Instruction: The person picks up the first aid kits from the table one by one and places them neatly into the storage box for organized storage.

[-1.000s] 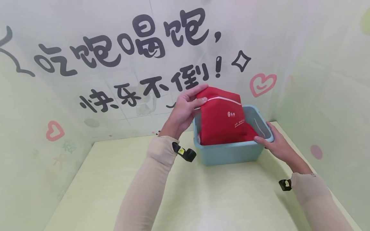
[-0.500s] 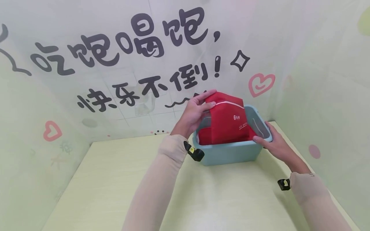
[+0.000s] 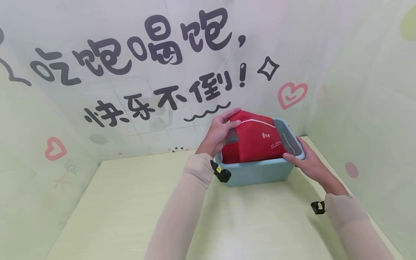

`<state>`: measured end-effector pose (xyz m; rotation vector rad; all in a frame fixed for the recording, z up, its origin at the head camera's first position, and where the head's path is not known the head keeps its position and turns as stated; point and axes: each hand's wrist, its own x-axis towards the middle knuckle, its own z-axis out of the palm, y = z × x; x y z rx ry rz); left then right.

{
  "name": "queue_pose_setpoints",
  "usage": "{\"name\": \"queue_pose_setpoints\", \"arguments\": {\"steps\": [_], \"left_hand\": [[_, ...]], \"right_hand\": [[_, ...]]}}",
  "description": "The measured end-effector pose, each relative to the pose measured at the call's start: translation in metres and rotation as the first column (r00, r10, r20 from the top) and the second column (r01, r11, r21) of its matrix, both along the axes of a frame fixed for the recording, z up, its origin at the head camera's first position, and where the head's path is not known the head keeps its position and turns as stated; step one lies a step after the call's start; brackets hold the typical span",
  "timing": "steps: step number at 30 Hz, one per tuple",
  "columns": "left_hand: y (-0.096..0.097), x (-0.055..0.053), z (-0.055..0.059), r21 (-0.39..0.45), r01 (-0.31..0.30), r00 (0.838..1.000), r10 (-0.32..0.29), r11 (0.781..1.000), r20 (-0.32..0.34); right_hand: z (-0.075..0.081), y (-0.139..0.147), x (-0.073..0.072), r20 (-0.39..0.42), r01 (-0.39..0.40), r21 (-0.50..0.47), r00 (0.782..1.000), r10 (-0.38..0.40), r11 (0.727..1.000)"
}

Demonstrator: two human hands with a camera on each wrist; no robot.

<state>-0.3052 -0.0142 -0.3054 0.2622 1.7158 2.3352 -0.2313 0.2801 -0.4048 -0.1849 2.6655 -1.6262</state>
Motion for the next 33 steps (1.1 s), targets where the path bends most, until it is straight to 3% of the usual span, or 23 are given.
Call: {"name": "queue_pose_setpoints", "arguments": {"steps": [3, 5, 9, 12, 17, 23, 28, 33], "left_hand": [[-0.005, -0.004, -0.003, -0.116, -0.057, 0.998, 0.054, 0.992, -0.028], [-0.007, -0.007, -0.006, -0.237, -0.121, 0.99, 0.1, 0.964, -0.097], [-0.009, -0.011, -0.015, -0.428, -0.278, 0.953, 0.193, 0.86, -0.233], [-0.007, -0.011, -0.021, -0.517, -0.337, 0.936, 0.225, 0.787, -0.269], [-0.001, -0.009, -0.027, -0.66, -0.293, 0.952, 0.151, 0.691, -0.265], [0.003, -0.009, -0.035, -0.758, -0.205, 0.977, 0.083, 0.619, -0.196], [0.003, -0.007, -0.041, -0.84, -0.175, 0.976, -0.024, 0.513, -0.217], [0.007, -0.004, -0.04, -0.9, -0.171, 0.96, -0.138, 0.4, -0.244]], "right_hand": [[0.0, 0.001, -0.001, 0.0, -0.004, -0.001, 1.0, 0.004, 1.0], [0.0, 0.002, -0.001, 0.0, -0.004, 0.0, 1.0, 0.004, 1.0], [0.001, 0.004, 0.0, -0.006, -0.004, 0.006, 1.0, 0.004, 1.0], [0.001, 0.004, 0.001, -0.009, -0.002, 0.005, 1.0, 0.002, 1.0], [0.0, 0.004, 0.002, -0.002, 0.003, 0.001, 1.0, -0.003, 1.0], [-0.001, 0.001, 0.001, -0.008, 0.01, 0.008, 1.0, -0.01, 1.0], [-0.002, 0.0, -0.001, -0.017, 0.005, 0.009, 1.0, -0.005, 1.0], [-0.001, -0.001, 0.0, -0.013, 0.011, 0.009, 1.0, -0.011, 1.0]]}}
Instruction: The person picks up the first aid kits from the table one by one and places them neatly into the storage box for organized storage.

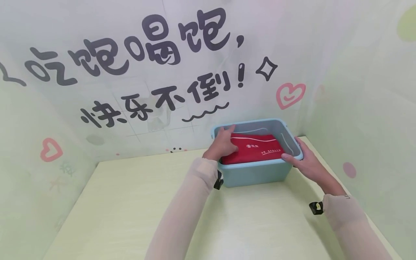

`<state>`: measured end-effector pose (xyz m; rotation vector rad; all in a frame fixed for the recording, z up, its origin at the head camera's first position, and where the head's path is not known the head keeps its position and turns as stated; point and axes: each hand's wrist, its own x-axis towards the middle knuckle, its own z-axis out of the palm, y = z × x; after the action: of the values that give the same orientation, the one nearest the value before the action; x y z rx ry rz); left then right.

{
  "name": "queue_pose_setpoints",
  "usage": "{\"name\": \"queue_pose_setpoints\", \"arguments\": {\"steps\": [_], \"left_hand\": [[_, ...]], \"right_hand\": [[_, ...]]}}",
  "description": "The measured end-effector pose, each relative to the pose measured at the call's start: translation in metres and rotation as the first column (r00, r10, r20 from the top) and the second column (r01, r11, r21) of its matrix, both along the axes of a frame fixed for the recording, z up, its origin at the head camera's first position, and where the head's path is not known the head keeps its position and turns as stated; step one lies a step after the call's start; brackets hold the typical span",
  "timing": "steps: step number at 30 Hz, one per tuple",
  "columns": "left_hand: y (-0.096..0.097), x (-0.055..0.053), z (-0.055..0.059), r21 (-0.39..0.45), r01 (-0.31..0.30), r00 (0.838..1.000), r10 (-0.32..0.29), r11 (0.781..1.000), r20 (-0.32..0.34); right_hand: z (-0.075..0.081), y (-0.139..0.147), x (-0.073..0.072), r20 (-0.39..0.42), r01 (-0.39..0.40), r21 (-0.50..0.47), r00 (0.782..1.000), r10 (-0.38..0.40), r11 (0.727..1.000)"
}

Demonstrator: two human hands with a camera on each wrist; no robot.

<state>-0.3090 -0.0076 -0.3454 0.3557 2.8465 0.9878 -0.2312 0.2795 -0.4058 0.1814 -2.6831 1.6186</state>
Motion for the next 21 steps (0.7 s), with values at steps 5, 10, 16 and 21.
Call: {"name": "queue_pose_setpoints", "arguments": {"steps": [5, 10, 16, 21], "left_hand": [[0.001, 0.004, 0.001, -0.175, 0.047, 0.997, -0.056, 0.983, -0.049], [-0.002, 0.006, 0.002, -0.155, 0.057, 0.996, -0.068, 0.986, -0.064], [-0.011, 0.006, 0.007, -0.094, 0.071, 0.992, -0.08, 0.993, -0.098], [-0.021, 0.005, 0.008, -0.149, 0.051, 0.974, -0.082, 0.987, -0.21]], "right_hand": [[0.001, -0.002, 0.0, 0.005, -0.005, 0.002, 1.0, 0.005, 1.0], [0.002, -0.003, -0.001, -0.002, -0.015, 0.009, 1.0, 0.015, 1.0], [0.002, 0.0, -0.004, 0.002, -0.021, 0.01, 1.0, 0.021, 1.0], [0.002, 0.003, -0.005, -0.005, -0.046, 0.02, 0.999, 0.046, 0.999]]}}
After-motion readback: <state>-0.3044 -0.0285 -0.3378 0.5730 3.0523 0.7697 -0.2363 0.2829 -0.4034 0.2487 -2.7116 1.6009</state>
